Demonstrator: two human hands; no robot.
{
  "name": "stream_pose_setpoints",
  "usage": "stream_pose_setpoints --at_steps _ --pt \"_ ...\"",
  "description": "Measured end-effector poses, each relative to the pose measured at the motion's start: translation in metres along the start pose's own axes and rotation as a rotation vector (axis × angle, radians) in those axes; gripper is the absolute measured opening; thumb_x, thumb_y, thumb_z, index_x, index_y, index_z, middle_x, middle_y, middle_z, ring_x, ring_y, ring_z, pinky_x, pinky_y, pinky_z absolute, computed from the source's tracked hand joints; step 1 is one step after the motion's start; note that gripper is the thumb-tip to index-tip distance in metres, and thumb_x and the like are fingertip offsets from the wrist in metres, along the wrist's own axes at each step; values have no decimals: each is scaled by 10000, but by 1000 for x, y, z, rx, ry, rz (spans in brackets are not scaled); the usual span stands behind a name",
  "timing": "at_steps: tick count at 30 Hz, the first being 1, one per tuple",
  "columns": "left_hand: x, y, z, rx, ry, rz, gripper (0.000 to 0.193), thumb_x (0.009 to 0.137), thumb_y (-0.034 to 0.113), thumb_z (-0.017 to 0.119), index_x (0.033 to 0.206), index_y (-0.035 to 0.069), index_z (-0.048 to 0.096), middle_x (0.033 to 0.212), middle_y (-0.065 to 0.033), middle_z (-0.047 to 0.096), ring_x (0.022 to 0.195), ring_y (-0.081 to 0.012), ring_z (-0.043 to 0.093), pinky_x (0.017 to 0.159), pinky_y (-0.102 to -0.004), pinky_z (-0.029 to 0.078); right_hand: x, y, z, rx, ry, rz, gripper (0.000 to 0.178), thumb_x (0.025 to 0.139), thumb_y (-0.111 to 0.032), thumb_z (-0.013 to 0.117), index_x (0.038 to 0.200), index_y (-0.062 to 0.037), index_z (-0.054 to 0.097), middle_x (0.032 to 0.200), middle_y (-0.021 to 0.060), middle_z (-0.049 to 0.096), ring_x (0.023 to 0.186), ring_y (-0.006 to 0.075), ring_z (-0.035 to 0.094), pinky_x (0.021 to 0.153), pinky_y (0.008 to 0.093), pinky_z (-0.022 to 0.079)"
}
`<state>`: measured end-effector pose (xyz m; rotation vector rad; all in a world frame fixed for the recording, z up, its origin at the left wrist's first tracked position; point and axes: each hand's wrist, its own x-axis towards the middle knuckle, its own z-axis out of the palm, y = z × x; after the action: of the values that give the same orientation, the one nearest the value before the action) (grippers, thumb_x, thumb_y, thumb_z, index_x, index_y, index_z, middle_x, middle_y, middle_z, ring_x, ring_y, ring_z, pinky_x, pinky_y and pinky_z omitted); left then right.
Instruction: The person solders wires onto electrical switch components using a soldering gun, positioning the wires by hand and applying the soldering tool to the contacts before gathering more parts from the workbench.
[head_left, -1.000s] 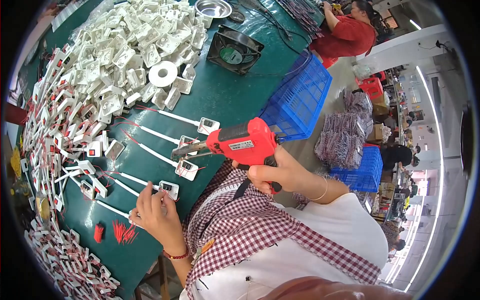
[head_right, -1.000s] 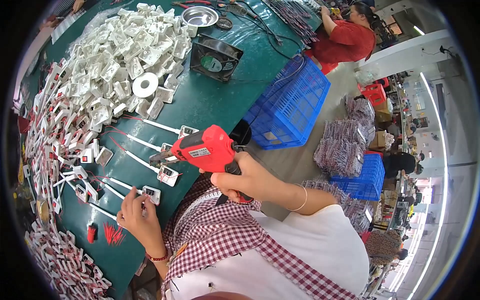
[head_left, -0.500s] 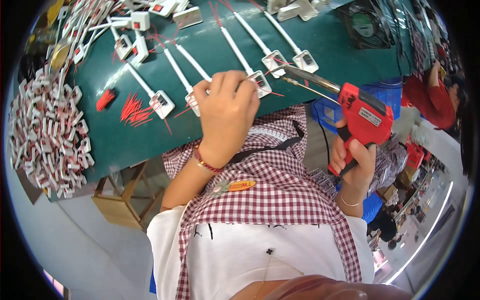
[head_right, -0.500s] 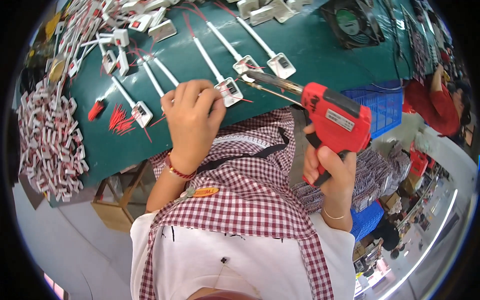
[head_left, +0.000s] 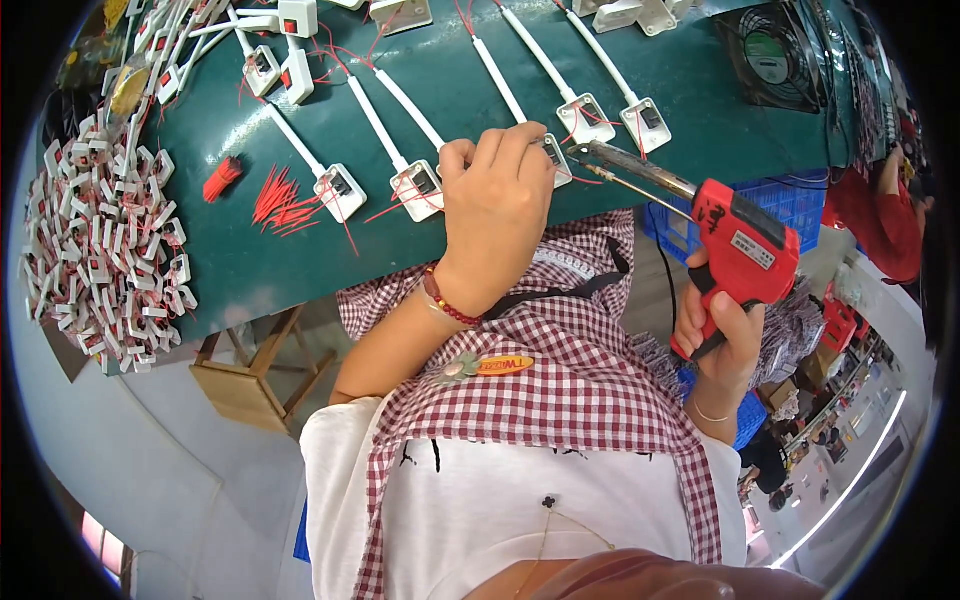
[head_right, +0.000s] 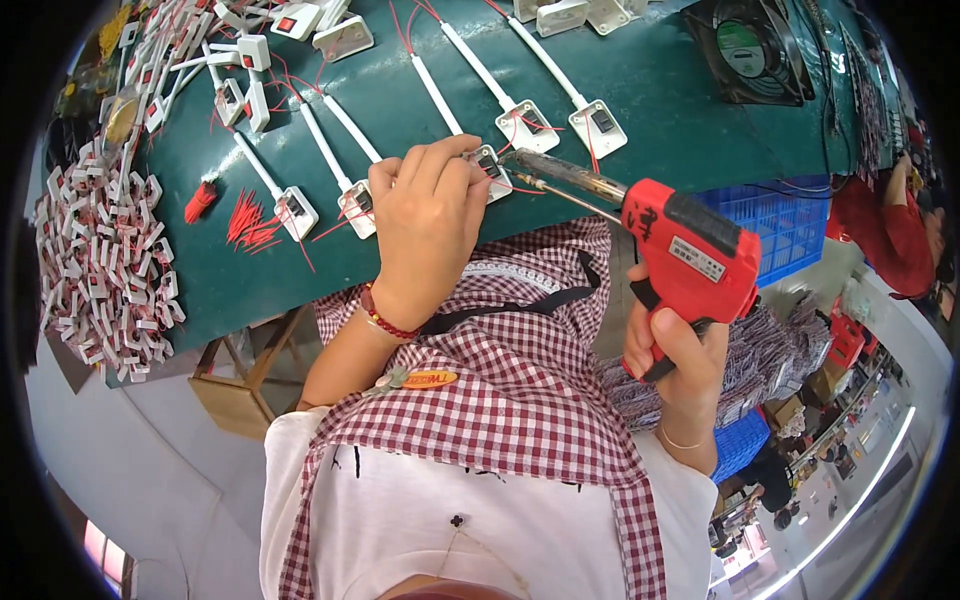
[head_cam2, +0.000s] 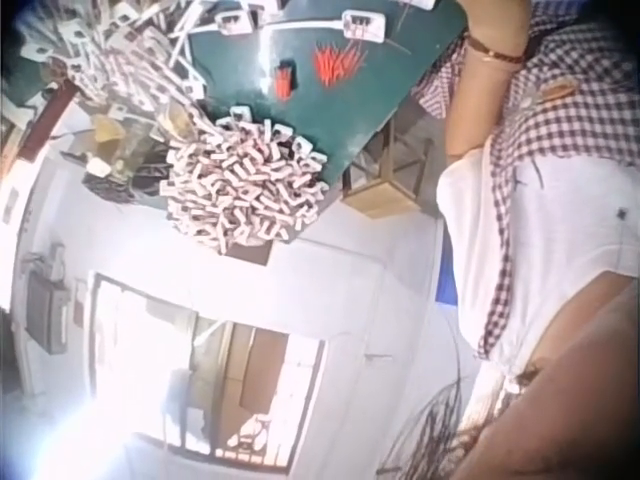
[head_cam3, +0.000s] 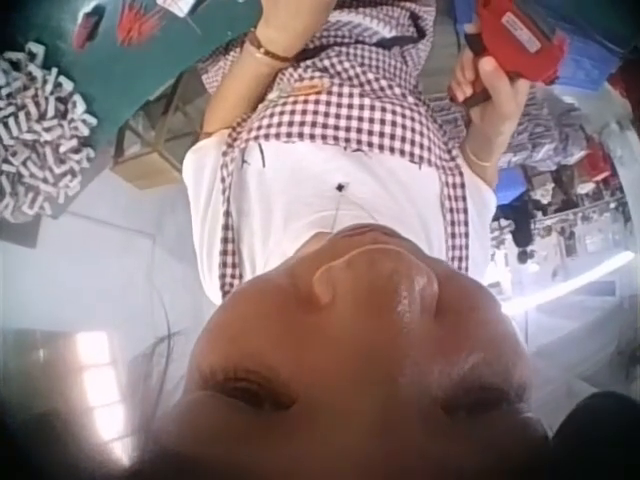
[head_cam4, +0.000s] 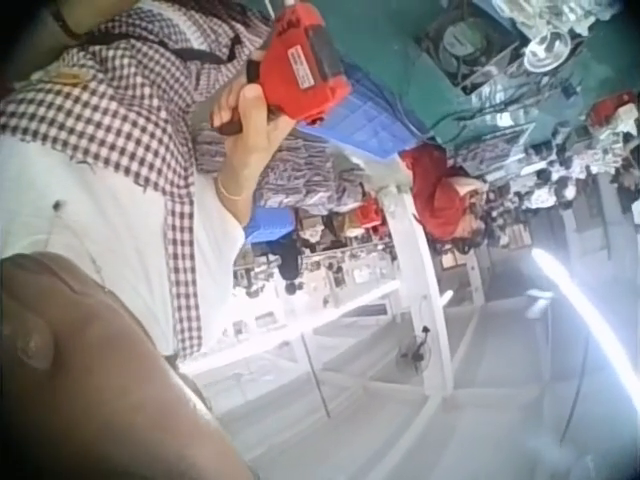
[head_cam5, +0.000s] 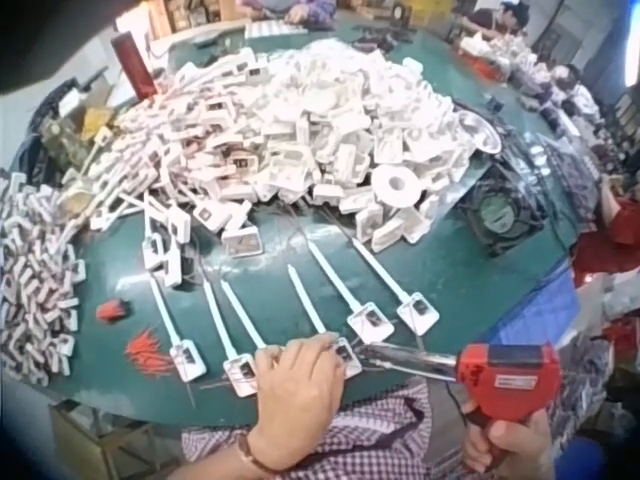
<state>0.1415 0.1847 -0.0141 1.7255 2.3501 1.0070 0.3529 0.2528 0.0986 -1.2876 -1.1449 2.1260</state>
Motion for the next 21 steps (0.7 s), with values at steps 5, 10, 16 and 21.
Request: stream_pose_setpoints --at_steps 5,10,16,21 --pt "0 0 1 -15 -10 -29 146 719 60 710 780 75 578 1007 14 630 835 -168 579 764 -370 366 2 -1 2 -37 22 47 444 855 -202 596 1177 75 464 614 64 486 444 105 450 401 229 373" --pt "1 -1 -1 -18 -38 -33 151 715 66 719 779 75 583 1002 16 632 837 -167 579 763 -368 360 1 -1 3 -99 60 75 448 855 -233 583 1143 80 444 612 58 462 436 101 429 384 224 354" --pt "2 0 -4 -42 -36 -49 137 724 70 715 787 78 594 995 19 640 843 -162 575 763 -364 348 1 -5 4 -74 21 90 373 858 -180 588 1126 59 488 630 58 488 475 105 457 424 235 371" --pt "3 -2 -5 -41 -41 -33 126 729 72 711 792 77 602 995 22 643 849 -159 573 769 -365 344 1 -8 5 -75 22 94 359 861 -169 581 1120 60 485 638 60 489 480 103 452 431 232 369"
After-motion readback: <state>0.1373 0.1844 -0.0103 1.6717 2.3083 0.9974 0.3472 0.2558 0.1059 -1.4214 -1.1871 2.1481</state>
